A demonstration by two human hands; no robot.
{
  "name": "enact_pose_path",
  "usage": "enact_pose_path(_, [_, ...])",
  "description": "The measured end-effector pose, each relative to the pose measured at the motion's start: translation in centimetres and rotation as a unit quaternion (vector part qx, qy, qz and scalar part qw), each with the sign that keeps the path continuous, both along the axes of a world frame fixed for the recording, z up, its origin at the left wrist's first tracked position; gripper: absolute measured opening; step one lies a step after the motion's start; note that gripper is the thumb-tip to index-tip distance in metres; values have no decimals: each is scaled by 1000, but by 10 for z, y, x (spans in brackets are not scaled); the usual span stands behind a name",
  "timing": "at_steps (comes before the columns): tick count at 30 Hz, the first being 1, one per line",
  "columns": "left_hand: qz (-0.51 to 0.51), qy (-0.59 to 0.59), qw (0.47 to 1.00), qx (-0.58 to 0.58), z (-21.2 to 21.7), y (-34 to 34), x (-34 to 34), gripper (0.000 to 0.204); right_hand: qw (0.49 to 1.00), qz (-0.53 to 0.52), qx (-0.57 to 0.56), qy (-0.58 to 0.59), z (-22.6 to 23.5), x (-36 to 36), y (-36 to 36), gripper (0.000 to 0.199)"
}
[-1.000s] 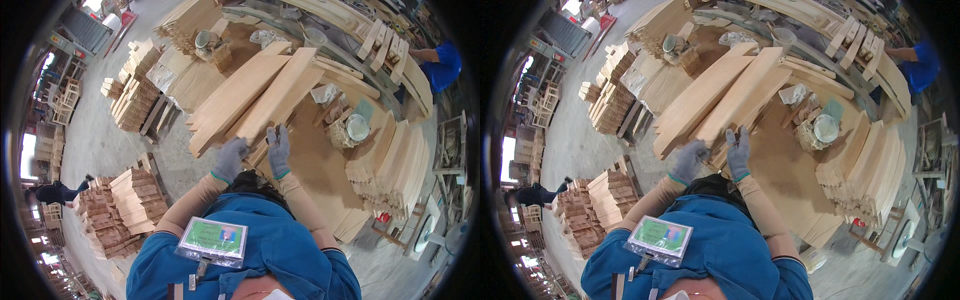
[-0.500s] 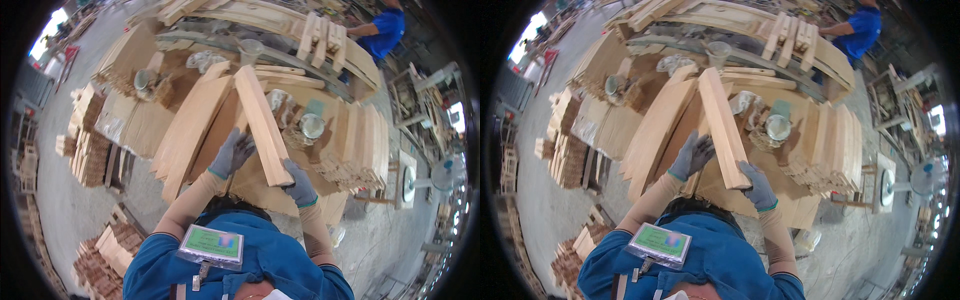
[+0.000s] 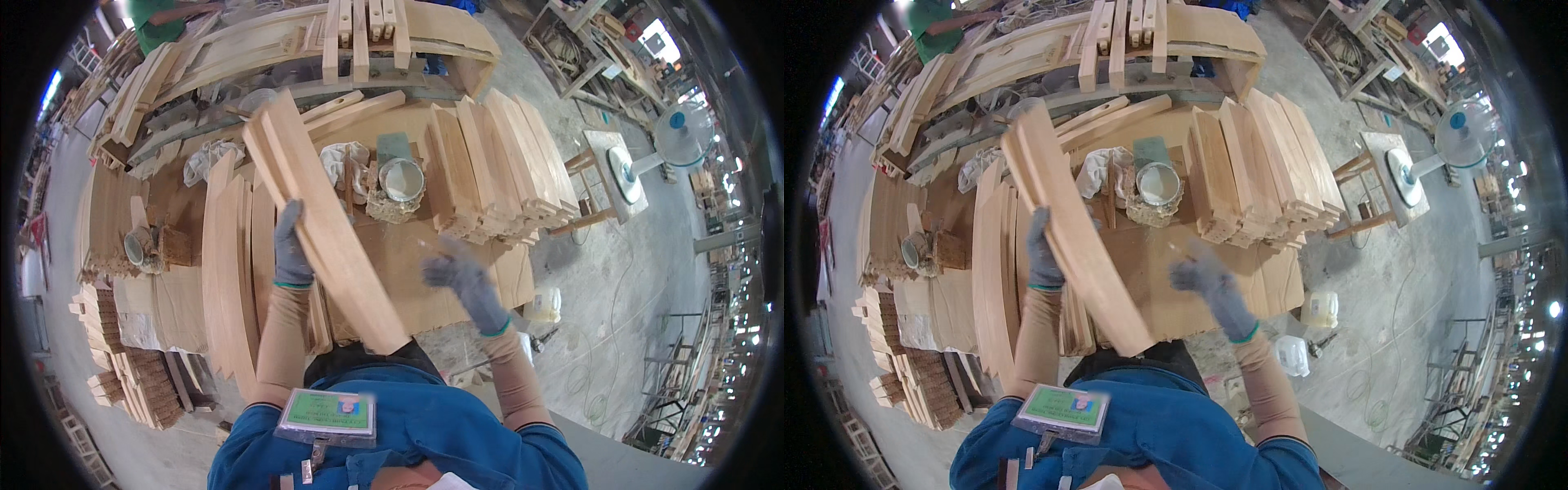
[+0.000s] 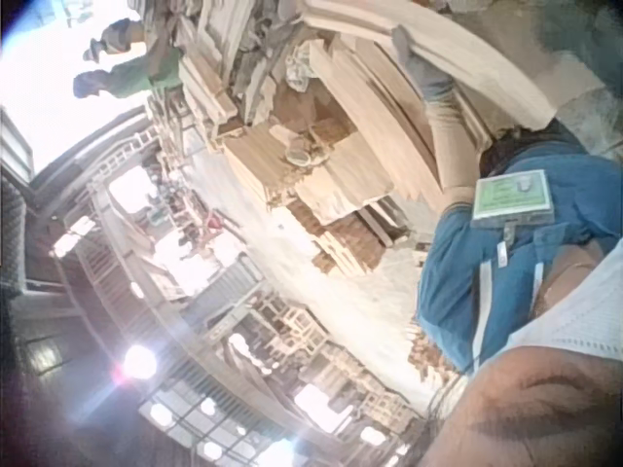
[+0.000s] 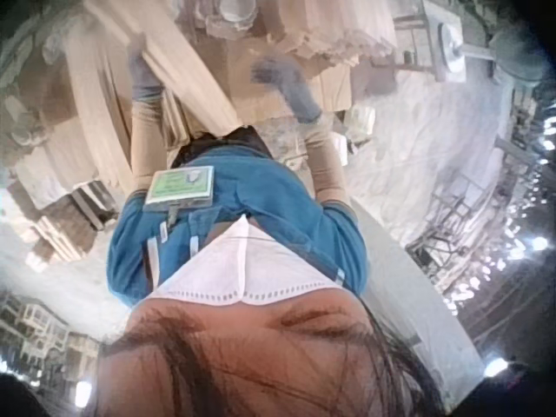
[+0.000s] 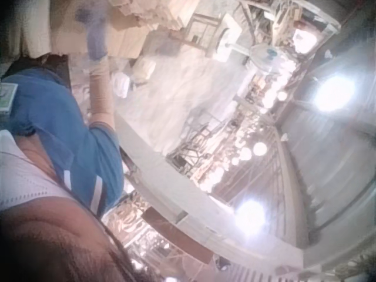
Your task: The person applies glue to the holes of wooden slats using a brush, then places them on a stack. The person repeats this process for several pieces in a workshop setting.
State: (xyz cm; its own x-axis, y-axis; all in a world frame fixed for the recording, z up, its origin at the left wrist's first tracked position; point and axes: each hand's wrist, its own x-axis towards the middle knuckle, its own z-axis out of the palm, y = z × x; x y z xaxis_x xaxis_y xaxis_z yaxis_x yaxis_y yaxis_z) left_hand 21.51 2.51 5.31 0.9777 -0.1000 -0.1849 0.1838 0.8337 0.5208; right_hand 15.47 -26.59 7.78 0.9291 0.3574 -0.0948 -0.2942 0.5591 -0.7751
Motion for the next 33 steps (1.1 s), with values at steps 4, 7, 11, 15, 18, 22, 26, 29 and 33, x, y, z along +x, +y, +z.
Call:
enact_pose_path(4, [-35,-7,995,98,46,36,-10,66,965,-161,-208,-22,-5,42,-24,33])
enact_pose_path(7, [-102,-31,953,284,44,83,-30,61,952,-204,-226,-44,-15,74,-17,22])
enact_pose_path(11, [-100,113,892,426,41,97,-76,61,948,-257,-187,-10,-32,105,3,11])
enact_pose_path(15, [-102,151,889,420,57,52,-107,70,931,-264,-240,-76,-68,131,13,8])
enact_pose_path(18, [-115,197,884,409,49,46,-115,71,902,-240,-344,-102,-77,137,14,7])
enact_pose_path(22, [-106,211,880,411,46,38,-119,73,929,-286,-221,-81,-85,139,20,8])
enact_pose_path(26, [-125,214,874,417,40,46,-118,75,896,-291,-327,-78,-91,136,24,7])
enact_pose_path(29, [-134,206,873,422,45,46,-113,79,940,-319,-124,9,-104,131,35,7])
enact_pose_path(33, [-135,213,869,426,51,50,-112,81,935,-319,116,102,-107,125,39,10])
